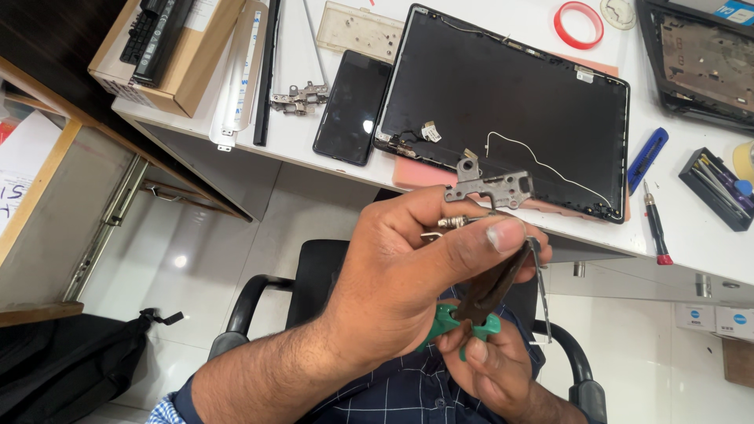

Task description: The person uses a soldering iron and pliers to work on a laptop hinge assembly. They heat the hinge with the soldering iron, then use pliers to bend and adjust a metal rod attached to the hinge. The person repeatedly switches between heating and bending the hinge components.

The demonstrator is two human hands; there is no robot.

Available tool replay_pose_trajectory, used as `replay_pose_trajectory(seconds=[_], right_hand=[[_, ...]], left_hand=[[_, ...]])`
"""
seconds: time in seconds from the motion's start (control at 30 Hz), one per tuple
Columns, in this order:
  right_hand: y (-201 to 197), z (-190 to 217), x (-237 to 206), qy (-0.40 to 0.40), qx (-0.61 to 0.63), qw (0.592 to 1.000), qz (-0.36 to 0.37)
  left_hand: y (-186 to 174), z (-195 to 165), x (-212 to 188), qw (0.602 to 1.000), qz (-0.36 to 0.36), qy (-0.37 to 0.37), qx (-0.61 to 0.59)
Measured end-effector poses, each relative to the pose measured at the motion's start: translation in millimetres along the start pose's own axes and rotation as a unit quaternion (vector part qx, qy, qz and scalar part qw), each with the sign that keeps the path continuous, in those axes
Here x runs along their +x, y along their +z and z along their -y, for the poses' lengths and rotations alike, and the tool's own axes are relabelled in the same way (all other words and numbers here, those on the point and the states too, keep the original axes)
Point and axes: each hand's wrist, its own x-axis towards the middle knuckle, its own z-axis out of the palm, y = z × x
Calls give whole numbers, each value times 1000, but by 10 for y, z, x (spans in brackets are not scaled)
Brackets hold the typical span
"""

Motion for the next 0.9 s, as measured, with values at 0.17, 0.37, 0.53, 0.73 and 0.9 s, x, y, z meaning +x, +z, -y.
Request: replay_pose_trajectory(seconds=[0.17,0.37,0.53,0.73,0.9], right_hand=[[36,12,30,-7,-6,1000,-24],[76,54,43,-4,2,1000,-9],[79,61,22,-1,-11,1000,-16],[88,69,-13,-3,-23,1000,-19],[108,85,-14,3,-10,1000,-5]], left_hand=[[5,-15,23,1000,-4,4,13],[17,-54,20,999,-12,-10,39],[43,-64,28,999,-11,-9,30],[34,-68,27,998,-11,-18,59],[36,-34,24,999,-6,-26,21]])
